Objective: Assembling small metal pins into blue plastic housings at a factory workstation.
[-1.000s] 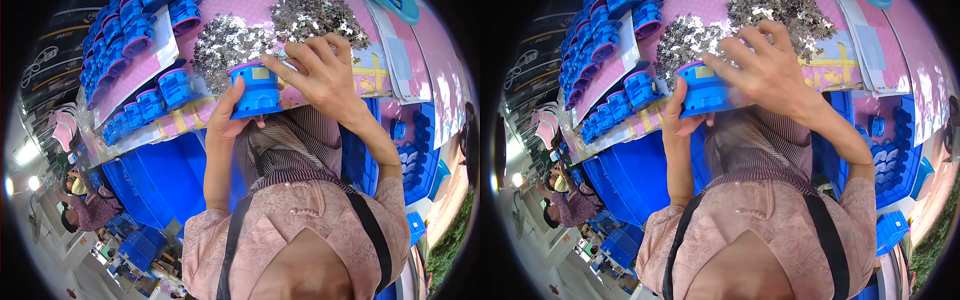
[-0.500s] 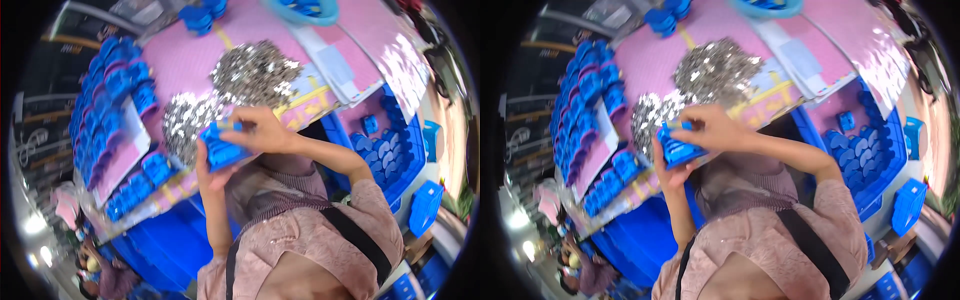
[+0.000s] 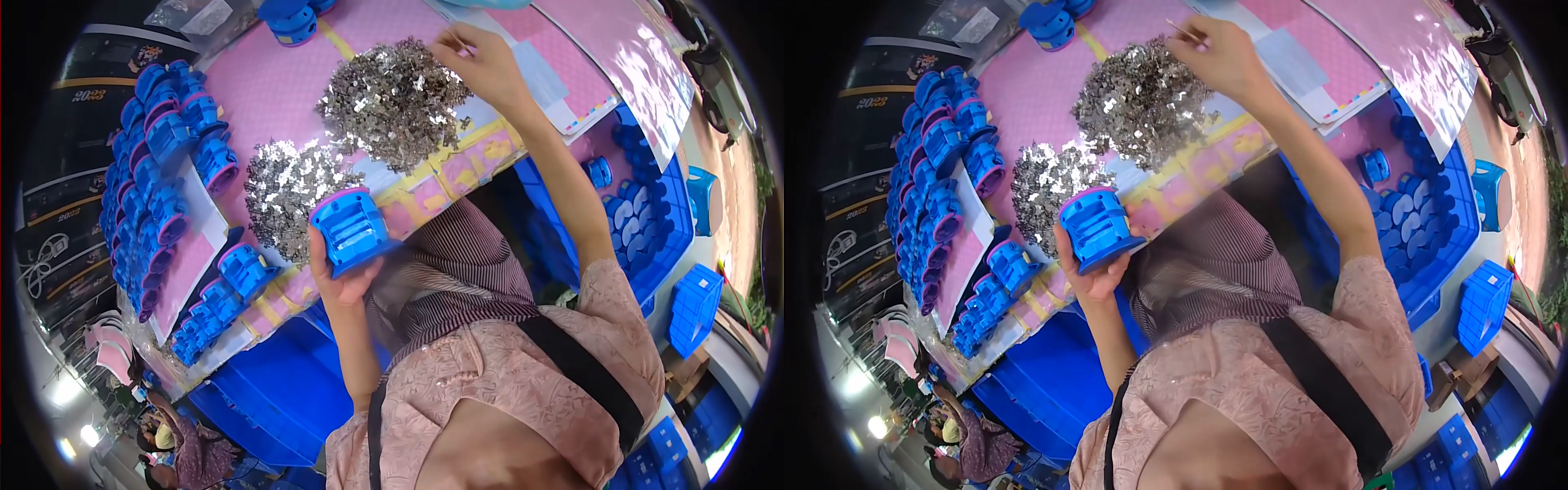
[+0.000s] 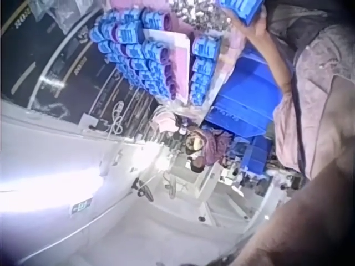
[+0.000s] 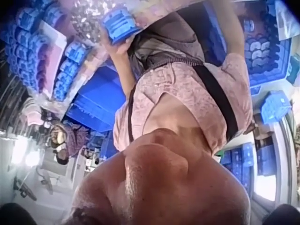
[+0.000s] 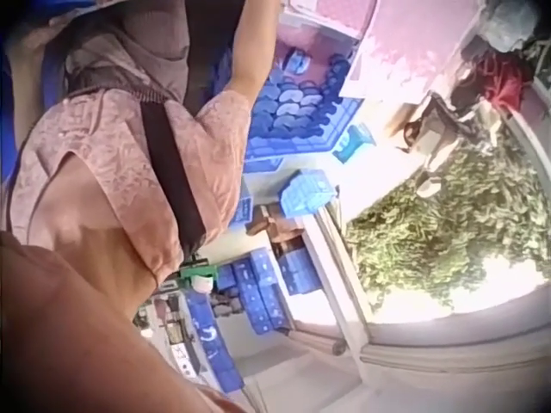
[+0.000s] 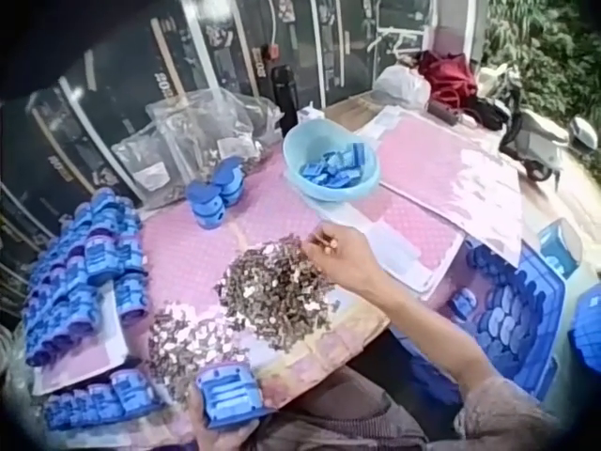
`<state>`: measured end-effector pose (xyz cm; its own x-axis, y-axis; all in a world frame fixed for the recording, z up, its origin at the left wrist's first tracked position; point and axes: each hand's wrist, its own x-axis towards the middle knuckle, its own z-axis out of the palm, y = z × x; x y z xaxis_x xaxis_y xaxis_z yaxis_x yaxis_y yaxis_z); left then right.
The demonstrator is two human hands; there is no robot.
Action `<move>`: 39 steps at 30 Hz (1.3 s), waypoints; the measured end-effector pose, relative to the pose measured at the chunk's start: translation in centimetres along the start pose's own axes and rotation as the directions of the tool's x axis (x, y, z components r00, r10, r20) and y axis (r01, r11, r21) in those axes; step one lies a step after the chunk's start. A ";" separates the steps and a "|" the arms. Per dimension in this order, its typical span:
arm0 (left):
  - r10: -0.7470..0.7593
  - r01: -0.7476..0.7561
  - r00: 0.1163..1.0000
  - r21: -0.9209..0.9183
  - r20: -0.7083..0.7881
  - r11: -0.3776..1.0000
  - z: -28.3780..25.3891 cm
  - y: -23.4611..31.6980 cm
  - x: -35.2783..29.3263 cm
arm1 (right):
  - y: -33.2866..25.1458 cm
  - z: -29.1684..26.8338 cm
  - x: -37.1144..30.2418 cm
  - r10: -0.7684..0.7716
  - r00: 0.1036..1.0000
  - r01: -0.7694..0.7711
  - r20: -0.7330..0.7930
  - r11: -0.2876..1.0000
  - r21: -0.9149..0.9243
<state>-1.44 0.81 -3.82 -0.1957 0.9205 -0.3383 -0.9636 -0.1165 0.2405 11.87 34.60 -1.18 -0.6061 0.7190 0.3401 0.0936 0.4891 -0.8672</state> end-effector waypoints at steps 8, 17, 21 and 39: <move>-0.096 0.096 0.995 -0.038 0.006 0.995 1.4 -1.2 0.9 | 1.6 -2.7 -6.6 0.093 0.991 -0.129 -0.101 0.874 -0.468; -0.027 0.024 0.999 0.148 0.020 0.989 3.4 -1.9 1.0 | -2.6 -0.6 -7.8 -0.044 0.978 -0.019 -0.202 0.955 -0.298; 0.040 -0.023 0.998 0.284 -0.054 0.959 4.2 -1.8 1.0 | -5.8 3.2 -9.9 -0.127 0.992 0.123 -0.012 0.979 -0.161; 0.375 -0.202 0.913 0.620 -0.160 0.758 5.5 -1.0 -0.6 | -10.2 6.9 -12.0 0.213 0.887 -0.379 0.409 0.841 0.385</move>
<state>0.61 2.47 1.18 -0.5692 0.7369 -0.3647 -0.5779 -0.0430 0.8150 12.74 17.57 1.10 -0.8411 0.5400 -0.0316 0.0044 -0.0516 -0.9987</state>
